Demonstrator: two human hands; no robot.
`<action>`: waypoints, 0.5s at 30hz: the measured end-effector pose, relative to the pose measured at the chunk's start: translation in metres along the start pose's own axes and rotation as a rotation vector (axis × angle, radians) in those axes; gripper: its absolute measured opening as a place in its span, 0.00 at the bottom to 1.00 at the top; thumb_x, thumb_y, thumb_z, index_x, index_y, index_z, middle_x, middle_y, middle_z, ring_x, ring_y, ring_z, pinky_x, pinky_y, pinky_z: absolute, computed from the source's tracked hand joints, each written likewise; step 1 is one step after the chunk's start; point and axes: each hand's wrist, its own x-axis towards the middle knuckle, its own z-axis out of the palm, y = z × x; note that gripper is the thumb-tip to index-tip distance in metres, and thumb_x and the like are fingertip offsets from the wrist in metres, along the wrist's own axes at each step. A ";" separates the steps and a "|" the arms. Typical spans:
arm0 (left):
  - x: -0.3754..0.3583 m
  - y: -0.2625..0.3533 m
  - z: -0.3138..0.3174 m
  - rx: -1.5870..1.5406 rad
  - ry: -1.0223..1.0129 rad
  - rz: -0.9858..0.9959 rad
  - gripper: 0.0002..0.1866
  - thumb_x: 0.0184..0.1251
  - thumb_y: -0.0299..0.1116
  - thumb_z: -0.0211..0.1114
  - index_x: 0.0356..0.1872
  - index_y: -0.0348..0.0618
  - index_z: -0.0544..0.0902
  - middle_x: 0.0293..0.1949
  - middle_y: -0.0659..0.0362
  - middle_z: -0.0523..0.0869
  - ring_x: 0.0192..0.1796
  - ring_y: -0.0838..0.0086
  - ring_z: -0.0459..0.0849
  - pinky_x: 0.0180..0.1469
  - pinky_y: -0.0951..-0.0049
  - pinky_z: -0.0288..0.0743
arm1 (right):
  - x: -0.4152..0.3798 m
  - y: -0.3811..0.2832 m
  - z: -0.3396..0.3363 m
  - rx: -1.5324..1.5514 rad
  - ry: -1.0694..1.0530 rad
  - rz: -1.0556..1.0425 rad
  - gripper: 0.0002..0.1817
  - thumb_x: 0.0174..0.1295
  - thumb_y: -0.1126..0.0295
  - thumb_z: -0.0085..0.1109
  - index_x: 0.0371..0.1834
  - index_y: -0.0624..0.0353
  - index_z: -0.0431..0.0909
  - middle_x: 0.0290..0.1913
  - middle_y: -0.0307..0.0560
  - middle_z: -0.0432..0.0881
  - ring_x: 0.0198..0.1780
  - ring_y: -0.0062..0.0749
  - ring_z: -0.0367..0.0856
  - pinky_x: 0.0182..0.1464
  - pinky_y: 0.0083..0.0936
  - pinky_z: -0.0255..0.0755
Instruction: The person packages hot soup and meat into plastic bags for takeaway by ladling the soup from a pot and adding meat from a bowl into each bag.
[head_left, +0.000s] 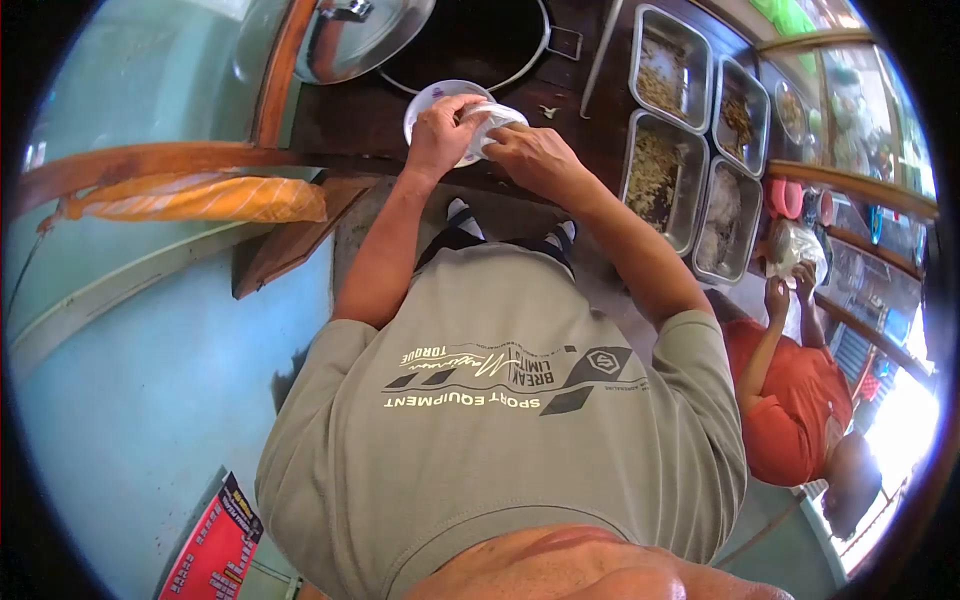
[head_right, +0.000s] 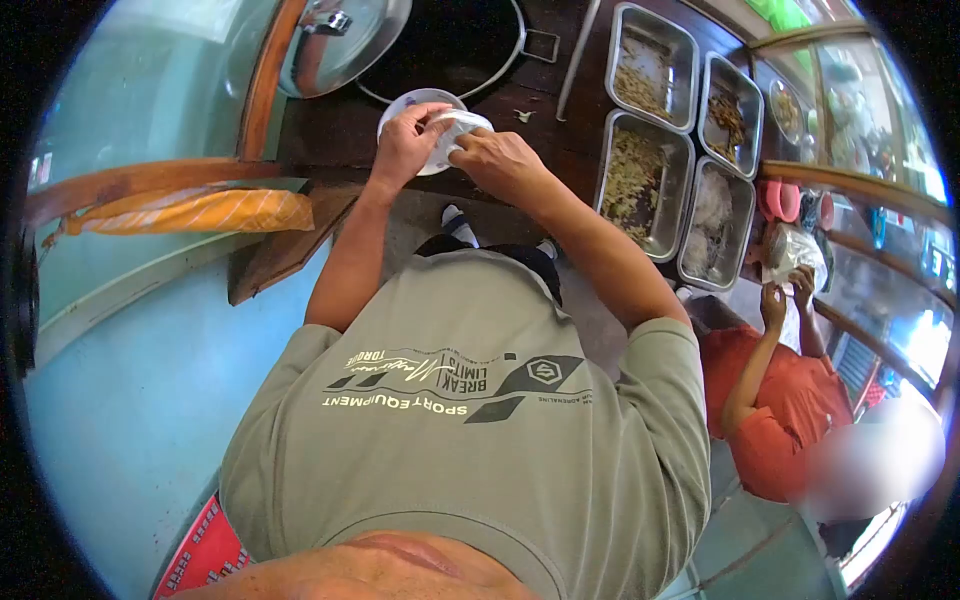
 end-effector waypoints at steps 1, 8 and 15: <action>-0.001 0.000 -0.013 0.016 -0.018 -0.021 0.13 0.65 0.36 0.73 0.46 0.41 0.90 0.42 0.51 0.90 0.39 0.61 0.89 0.45 0.65 0.82 | 0.016 -0.006 0.000 -0.010 -0.007 -0.018 0.07 0.62 0.72 0.59 0.41 0.54 0.82 0.44 0.47 0.85 0.48 0.41 0.88 0.44 0.38 0.83; 0.009 -0.066 -0.046 0.295 0.027 -0.015 0.12 0.68 0.43 0.70 0.47 0.52 0.92 0.41 0.50 0.88 0.42 0.52 0.89 0.45 0.56 0.83 | 0.083 -0.019 0.020 -0.064 -0.302 -0.038 0.15 0.60 0.76 0.59 0.50 0.52 0.81 0.49 0.47 0.86 0.53 0.44 0.87 0.49 0.42 0.83; 0.011 -0.067 -0.046 0.326 -0.043 -0.009 0.13 0.72 0.42 0.66 0.48 0.50 0.91 0.43 0.49 0.89 0.46 0.50 0.90 0.49 0.54 0.85 | 0.091 -0.018 0.045 -0.111 -0.214 0.054 0.19 0.61 0.74 0.61 0.56 0.52 0.80 0.50 0.54 0.87 0.47 0.46 0.90 0.47 0.42 0.84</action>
